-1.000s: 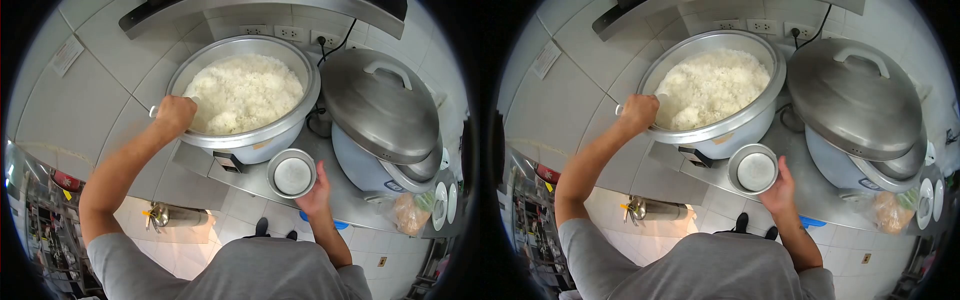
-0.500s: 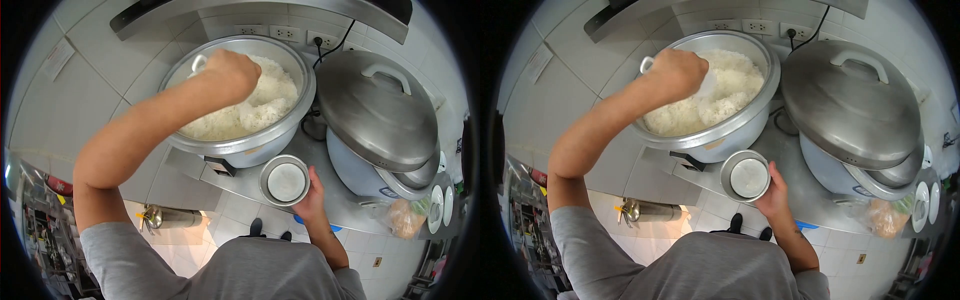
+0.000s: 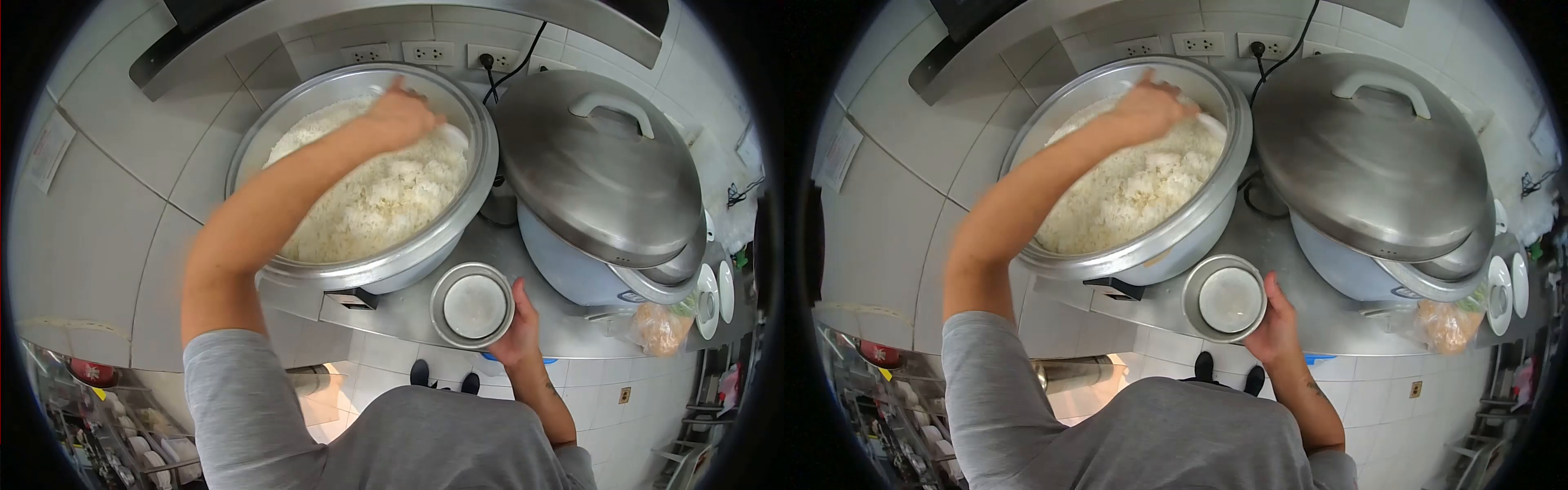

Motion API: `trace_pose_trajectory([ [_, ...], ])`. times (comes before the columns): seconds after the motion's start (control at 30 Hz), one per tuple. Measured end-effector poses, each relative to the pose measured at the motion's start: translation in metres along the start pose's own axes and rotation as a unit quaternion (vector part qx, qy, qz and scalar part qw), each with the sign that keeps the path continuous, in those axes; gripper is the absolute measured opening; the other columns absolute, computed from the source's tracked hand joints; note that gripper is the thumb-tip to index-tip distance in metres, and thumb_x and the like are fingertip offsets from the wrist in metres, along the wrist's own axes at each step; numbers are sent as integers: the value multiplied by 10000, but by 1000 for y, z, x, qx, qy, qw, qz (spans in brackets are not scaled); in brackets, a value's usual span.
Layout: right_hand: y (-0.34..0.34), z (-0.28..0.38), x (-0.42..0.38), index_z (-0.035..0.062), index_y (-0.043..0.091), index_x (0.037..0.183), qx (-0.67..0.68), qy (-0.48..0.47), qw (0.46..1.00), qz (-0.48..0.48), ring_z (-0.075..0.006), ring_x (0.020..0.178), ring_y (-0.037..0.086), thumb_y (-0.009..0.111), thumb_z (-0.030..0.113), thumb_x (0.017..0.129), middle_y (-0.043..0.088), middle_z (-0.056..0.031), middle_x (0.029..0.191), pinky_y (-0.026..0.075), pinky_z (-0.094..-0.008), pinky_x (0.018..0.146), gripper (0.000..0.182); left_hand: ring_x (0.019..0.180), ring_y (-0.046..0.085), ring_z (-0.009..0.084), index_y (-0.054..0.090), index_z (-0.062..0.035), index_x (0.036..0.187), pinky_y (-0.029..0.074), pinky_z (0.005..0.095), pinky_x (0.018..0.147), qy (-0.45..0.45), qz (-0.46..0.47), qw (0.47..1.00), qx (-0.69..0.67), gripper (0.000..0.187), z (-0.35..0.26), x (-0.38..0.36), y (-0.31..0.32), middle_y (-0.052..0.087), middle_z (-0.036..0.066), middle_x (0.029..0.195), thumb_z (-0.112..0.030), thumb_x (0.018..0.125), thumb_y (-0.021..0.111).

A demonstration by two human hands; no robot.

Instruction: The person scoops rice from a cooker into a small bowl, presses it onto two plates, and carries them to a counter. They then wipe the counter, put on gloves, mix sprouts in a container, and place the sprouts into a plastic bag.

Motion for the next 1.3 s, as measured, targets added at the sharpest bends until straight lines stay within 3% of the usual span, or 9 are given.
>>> trace_pose_trajectory([
  [0.07, -1, 1, 0, 24, 504, 1284, -13, -7, 1000, -12, -297, 1176, 537, 408, 559, 934, 559, -153, 1266, 426, -450, 999, 646, 859, 638, 266, 627, -92, 1118, 388, 496, 968, 94, 42, 994, 29, 342, -39, 1, 5, 647, 144, 843, -72, 783, 565],
  [0.27, 4, -6, -3, 28, 499, 1288, -10, 3, 1000, 7, -294, 1181, 534, 406, 568, 931, 553, -147, 1275, 417, -451, 1008, 654, 809, 634, 247, 634, -89, 1032, 418, 471, 942, 144, 226, 963, 33, 279, -69, -81, -48, 630, 112, 775, -89, 759, 579],
  [0.37, 21, -6, -5, 47, 495, 1296, 7, 11, 999, 32, -290, 1192, 525, 405, 578, 928, 543, -134, 1292, 408, -455, 1015, 653, 710, 642, 258, 632, -89, 990, 458, 466, 849, 112, -2, 993, 45, 208, -44, -104, -81, 627, 95, 700, -107, 790, 579],
  [0.47, 32, -11, -6, 66, 489, 1304, 25, 23, 998, 43, -282, 1213, 505, 409, 584, 925, 529, -119, 1310, 396, -460, 1024, 647, 664, 645, 266, 629, -96, 1007, 481, 463, 772, -168, 103, 979, 43, 186, 28, -131, -58, 650, 120, 723, -133, 834, 571],
  [0.57, 41, -8, -5, 76, 483, 1308, 46, 13, 998, 49, -275, 1234, 484, 425, 574, 924, 519, -107, 1320, 386, -464, 1031, 631, 650, 640, 295, 641, -88, 946, 495, 432, 727, -248, 259, 932, -50, 139, -2, -166, -20, 664, 135, 749, -171, 874, 556],
  [0.87, 56, 1, -16, 81, 483, 1300, 34, -50, 996, 70, -270, 1225, 484, 469, 523, 930, 517, -100, 1311, 374, -473, 1032, 577, 761, 607, 303, 643, -27, 823, 479, 402, 724, -309, 251, 860, -320, 250, -43, -153, -35, 648, 126, 757, -236, 901, 529],
  [0.93, 60, 1, -16, 81, 484, 1299, 38, -48, 996, 67, -269, 1226, 483, 471, 522, 930, 516, -101, 1313, 374, -476, 1031, 575, 578, 526, 207, 586, -15, 746, 425, 347, 579, -338, 205, 829, -396, 218, -39, -159, -26, 563, 88, 637, -164, 896, 533],
  [1.07, 74, -1, -19, 80, 488, 1296, 39, -25, 995, 86, -267, 1235, 475, 476, 533, 923, 514, -102, 1315, 371, -473, 1034, 587, 480, 453, 85, 539, -15, 689, 327, 266, 432, -459, 182, 653, -574, 200, -25, -178, -11, 487, 23, 575, -90, 874, 516],
  [1.3, 94, -9, -14, 92, 463, 1310, 21, 15, 993, 114, -324, 1242, 458, 462, 574, 911, 479, -122, 1342, 390, -600, 954, 626, 456, 417, 77, 531, -24, 699, 252, 240, 377, -512, 100, 622, -584, 171, -1, -189, -38, 482, 21, 565, -95, 854, 516],
])
Point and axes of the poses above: each hand's wrist, its own x-axis towards the middle knuckle, its own y-axis out of the palm, z = x × y, the point moved 8 cm from there along x, towards the middle knuckle
